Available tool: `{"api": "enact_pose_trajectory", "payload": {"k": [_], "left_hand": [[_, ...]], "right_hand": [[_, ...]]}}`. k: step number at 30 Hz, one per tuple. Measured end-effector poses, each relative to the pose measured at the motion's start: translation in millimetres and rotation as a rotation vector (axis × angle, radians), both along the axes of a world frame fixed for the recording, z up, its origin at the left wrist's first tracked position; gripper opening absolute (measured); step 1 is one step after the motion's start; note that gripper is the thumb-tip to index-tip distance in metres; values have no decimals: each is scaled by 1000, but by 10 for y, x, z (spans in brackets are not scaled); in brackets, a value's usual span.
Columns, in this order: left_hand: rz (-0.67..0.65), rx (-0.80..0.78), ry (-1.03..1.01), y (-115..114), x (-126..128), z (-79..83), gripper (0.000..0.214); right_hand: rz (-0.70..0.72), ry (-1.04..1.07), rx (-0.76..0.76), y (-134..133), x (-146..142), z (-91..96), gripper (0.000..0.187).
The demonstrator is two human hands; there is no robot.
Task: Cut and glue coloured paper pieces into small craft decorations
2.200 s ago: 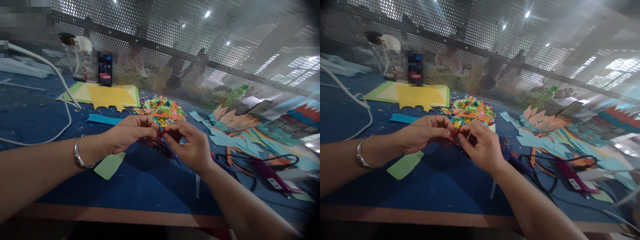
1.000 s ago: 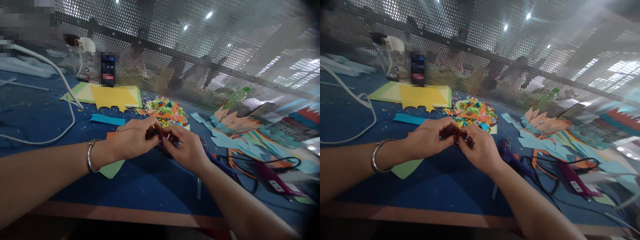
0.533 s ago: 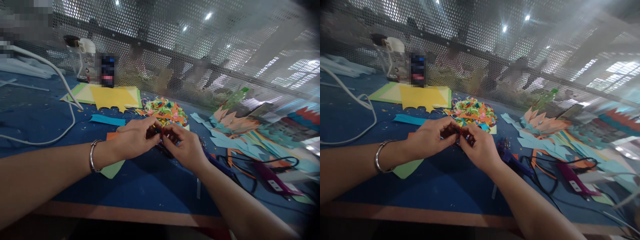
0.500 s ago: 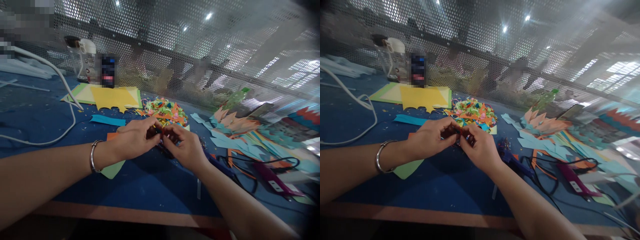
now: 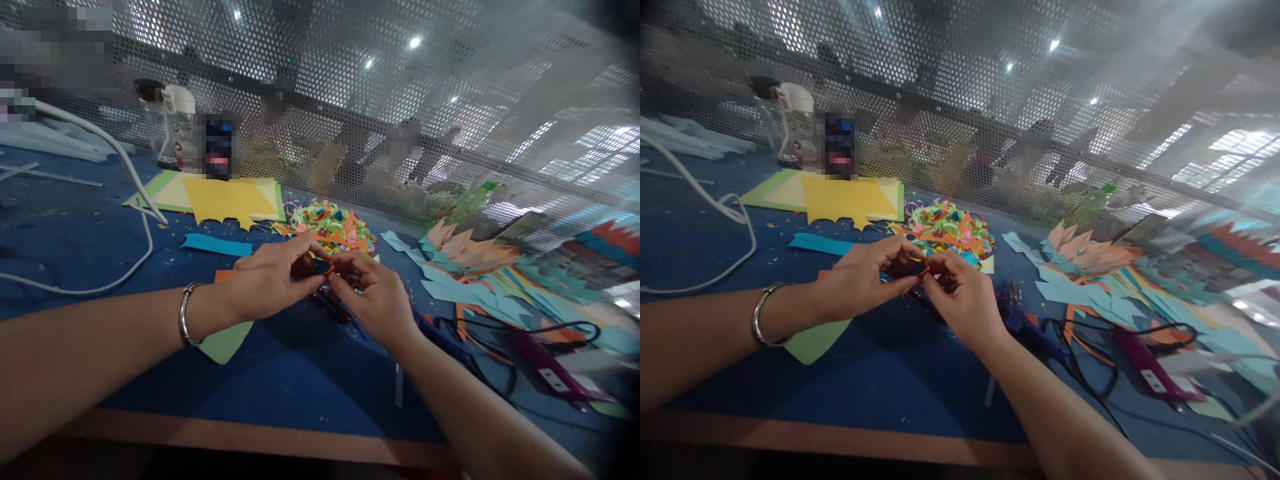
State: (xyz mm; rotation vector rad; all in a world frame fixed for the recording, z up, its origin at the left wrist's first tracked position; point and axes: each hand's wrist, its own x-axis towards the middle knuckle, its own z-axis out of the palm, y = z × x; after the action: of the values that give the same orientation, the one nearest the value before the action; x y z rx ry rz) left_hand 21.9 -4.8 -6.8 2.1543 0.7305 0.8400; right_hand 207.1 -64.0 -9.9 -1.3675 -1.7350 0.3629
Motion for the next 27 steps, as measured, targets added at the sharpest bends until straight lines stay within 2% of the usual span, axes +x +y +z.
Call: {"api": "enact_pose_trajectory", "payload": {"k": [4, 9, 20, 23, 27], "left_hand": [[-27, -18, -79, 58, -3, -37, 39], [-115, -118, -165, 99, -12, -44, 38], [-21, -191, -254, 66, 20, 15, 26], [-24, -320, -283, 73, 41, 23, 26], [-41, -596, -370, 93, 71, 4, 27]], "right_hand": [[-15, 29, 40, 4, 7, 17, 10], [4, 37, 49, -5, 10, 39, 9], [35, -81, 116, -27, -1, 47, 9], [29, -98, 123, -28, 5, 40, 11], [47, -65, 87, -24, 4, 48, 12]]}}
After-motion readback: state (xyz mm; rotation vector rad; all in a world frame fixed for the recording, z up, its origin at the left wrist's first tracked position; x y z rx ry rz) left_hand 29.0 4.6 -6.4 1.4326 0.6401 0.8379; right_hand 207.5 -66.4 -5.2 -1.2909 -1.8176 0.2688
